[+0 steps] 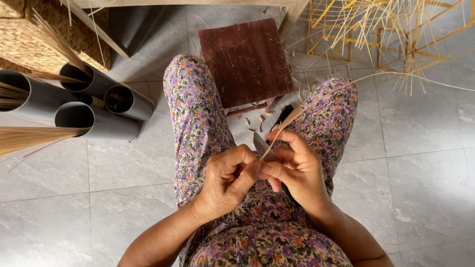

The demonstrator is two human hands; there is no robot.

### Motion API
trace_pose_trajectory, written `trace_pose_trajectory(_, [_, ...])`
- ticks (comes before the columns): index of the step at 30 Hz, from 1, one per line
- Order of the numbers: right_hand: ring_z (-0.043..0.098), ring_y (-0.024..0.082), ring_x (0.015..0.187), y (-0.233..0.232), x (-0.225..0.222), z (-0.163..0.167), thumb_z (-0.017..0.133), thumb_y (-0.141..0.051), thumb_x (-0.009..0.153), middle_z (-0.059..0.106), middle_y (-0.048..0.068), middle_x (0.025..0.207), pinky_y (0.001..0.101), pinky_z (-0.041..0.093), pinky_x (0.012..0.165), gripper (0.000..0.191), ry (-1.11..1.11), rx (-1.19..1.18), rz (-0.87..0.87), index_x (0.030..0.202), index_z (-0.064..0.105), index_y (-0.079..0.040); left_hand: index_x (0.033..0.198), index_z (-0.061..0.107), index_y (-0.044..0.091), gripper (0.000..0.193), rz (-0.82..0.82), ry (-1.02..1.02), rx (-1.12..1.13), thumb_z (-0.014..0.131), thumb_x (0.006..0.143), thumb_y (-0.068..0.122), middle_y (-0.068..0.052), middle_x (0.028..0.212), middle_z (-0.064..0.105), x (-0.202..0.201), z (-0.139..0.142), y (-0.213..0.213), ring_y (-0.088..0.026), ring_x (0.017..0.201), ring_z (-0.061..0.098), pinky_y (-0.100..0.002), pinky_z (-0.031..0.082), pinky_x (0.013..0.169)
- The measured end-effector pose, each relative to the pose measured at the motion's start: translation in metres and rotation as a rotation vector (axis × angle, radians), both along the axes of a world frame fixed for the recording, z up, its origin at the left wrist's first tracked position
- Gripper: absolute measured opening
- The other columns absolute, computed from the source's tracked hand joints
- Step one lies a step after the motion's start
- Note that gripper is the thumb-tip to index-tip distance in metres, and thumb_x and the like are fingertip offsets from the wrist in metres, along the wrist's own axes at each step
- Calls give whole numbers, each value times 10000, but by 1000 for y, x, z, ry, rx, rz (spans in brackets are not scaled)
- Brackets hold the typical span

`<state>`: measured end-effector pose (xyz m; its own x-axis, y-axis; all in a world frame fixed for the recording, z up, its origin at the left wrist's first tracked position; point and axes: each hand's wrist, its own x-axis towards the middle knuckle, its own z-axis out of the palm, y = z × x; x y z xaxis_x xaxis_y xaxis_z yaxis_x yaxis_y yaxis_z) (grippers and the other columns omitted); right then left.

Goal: The person sits on a low stool and splits thin bamboo strips with a small knife, shaving and peeling the strips lengthwise while working across their lap. They pull each strip taut, run the knife along it to separate thin slivers, and set finished strips aside near a workbench holding bamboo frames and scissors.

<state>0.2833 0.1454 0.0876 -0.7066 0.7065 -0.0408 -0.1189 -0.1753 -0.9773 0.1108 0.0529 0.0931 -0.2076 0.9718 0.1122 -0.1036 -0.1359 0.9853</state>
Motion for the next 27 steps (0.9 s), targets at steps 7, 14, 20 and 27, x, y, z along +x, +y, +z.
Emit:
trace_pose_trajectory(7, [627,112,618,10,1,-3,685,-88,963,698,137,874,219,445,436,430,74,-205,131,1306,439,-11,860,620,41,217,-193,110,-3,611,1049,146,7,675,598,-19,3,1,-15,611,510,-226,410,525])
trace_pose_trajectory(14, [547,94,469,12,5,-9,713,-99,979,696,138,790,207,400,398,428,165,-312,212,1305,450,-11,928,629,28,189,-236,19,-70,639,1050,172,3,716,594,-23,5,10,-17,649,494,-230,411,545])
trace_pose_trajectory(20, [546,113,458,15,7,-10,711,-72,982,704,148,794,220,404,387,425,174,-339,232,1318,467,16,991,651,34,55,-145,125,-36,625,1034,56,-3,743,627,-21,17,11,-29,618,531,-230,431,518])
trace_pose_trajectory(27, [562,97,487,11,4,-6,693,-88,957,696,125,784,217,429,411,491,62,-278,177,1380,470,20,1109,612,37,99,-55,192,-143,538,1044,31,-12,681,647,-19,22,11,-52,594,667,-227,525,513])
